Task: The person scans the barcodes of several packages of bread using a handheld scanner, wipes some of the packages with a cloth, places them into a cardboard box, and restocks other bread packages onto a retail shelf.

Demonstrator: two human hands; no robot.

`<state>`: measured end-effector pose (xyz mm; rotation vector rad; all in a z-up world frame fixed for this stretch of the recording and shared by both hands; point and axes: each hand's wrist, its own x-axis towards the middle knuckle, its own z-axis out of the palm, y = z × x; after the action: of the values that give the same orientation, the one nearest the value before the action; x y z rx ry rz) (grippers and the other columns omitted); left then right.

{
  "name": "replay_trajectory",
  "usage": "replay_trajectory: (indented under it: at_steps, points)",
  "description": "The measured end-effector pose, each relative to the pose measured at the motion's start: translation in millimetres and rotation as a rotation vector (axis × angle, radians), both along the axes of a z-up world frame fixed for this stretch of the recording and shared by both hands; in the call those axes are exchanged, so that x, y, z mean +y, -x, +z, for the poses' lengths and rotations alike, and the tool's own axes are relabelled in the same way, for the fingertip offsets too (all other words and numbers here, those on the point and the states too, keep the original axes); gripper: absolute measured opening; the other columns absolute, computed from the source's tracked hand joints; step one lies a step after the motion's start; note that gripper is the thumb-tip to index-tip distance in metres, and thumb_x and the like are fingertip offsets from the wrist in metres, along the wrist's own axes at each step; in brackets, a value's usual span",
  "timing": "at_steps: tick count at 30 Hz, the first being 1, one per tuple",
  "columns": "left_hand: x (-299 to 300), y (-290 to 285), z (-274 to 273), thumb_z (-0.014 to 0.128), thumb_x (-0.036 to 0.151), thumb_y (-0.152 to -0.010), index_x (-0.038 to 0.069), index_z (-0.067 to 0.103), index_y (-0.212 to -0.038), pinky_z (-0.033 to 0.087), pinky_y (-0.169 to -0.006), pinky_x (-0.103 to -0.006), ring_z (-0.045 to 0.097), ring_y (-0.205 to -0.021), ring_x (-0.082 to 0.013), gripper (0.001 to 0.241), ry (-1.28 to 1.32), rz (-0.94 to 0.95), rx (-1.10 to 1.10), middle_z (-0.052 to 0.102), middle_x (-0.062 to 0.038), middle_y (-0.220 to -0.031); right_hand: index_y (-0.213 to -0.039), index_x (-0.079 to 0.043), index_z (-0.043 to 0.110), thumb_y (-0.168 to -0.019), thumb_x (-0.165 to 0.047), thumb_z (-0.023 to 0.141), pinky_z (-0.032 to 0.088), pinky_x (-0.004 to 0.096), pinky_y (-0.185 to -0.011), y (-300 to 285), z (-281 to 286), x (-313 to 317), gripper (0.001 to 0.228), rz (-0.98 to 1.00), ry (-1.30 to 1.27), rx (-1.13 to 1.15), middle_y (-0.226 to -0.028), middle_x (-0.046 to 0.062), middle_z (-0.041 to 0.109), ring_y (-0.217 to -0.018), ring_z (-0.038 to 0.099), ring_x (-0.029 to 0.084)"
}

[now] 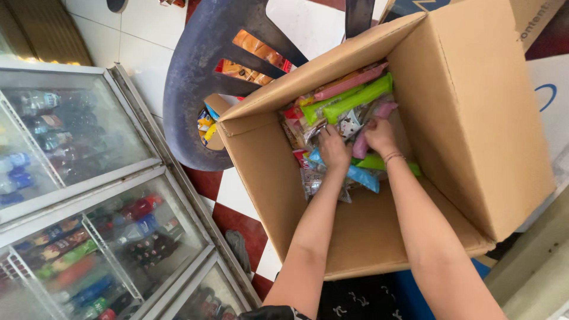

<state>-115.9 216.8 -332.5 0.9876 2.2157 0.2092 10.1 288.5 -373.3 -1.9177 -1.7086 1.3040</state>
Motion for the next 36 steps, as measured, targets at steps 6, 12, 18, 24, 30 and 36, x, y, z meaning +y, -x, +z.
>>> replay_trajectory:
  at_steps: [6,12,18,24,30,36]
  points:
    - [-11.9,1.9,3.5,0.08,0.035,-0.07,0.005,0.057,-0.134,0.032,-0.109,-0.0569,0.041,-0.131,-0.0408,0.074,-0.288,-0.083,0.209,0.045,-0.021,-0.142,-0.116,-0.003,0.072,-0.082,-0.013,0.063,0.055,0.049,-0.087,6.3,-22.7,3.1,0.037,-0.03,-0.055,-0.113,-0.101,0.028,0.071,-0.098,0.069,0.044]
    - [-19.9,9.5,-26.8,0.062,0.035,-0.098,0.005,0.076,-0.099,0.031,-0.109,-0.06,0.053,-0.127,-0.0357,0.033,-0.386,-0.086,0.079,0.062,-0.016,-0.129,-0.109,-0.001,0.077,-0.084,-0.023,0.069,0.046,0.05,-0.108,14.6,-10.1,8.2,0.033,0.024,-0.055,-0.276,-0.124,0.033,0.063,-0.119,0.06,0.047]
    - [-8.4,13.4,-42.8,0.064,0.031,-0.093,0.004,0.076,-0.078,0.038,-0.1,-0.059,0.06,-0.112,-0.0379,0.033,-0.405,-0.04,0.032,0.069,-0.02,-0.112,-0.119,-0.001,0.073,-0.085,-0.04,0.078,0.037,0.054,-0.114,23.0,-33.2,1.8,0.052,0.001,0.173,-0.474,-0.15,0.027,0.046,-0.135,0.044,0.047]
    - [-13.7,12.1,-40.3,0.068,0.027,-0.09,0.002,0.071,-0.074,0.049,-0.088,-0.0558,0.066,-0.09,-0.0428,0.03,-0.396,-0.003,-0.031,0.07,-0.021,-0.093,-0.121,0.0,0.071,-0.077,-0.039,0.083,0.038,0.055,-0.111,21.8,-50.4,-5.3,0.06,-0.06,0.208,-0.49,-0.161,0.023,0.03,-0.139,0.036,0.044]
    - [-9.7,14.8,-25.2,0.068,0.024,-0.088,0.0,0.068,-0.073,0.05,-0.08,-0.0555,0.065,-0.084,-0.0446,0.029,-0.483,0.011,-0.048,0.069,-0.021,-0.088,-0.13,0.004,0.068,-0.08,-0.036,0.082,0.036,0.055,-0.115,17.3,-75.5,-3.1,0.065,-0.009,0.185,-0.55,-0.161,0.023,0.032,-0.141,0.034,0.046]
    - [-14.4,22.0,-28.8,0.071,0.027,-0.089,0.0,0.072,-0.077,0.051,-0.083,-0.0523,0.067,-0.084,-0.044,0.029,-0.34,0.036,-0.14,0.07,-0.024,-0.084,-0.12,-0.008,0.074,-0.082,-0.039,0.076,0.03,0.061,-0.114,23.4,-26.7,-1.3,0.05,-0.087,0.255,-0.467,-0.166,0.017,0.021,-0.143,0.025,0.047]
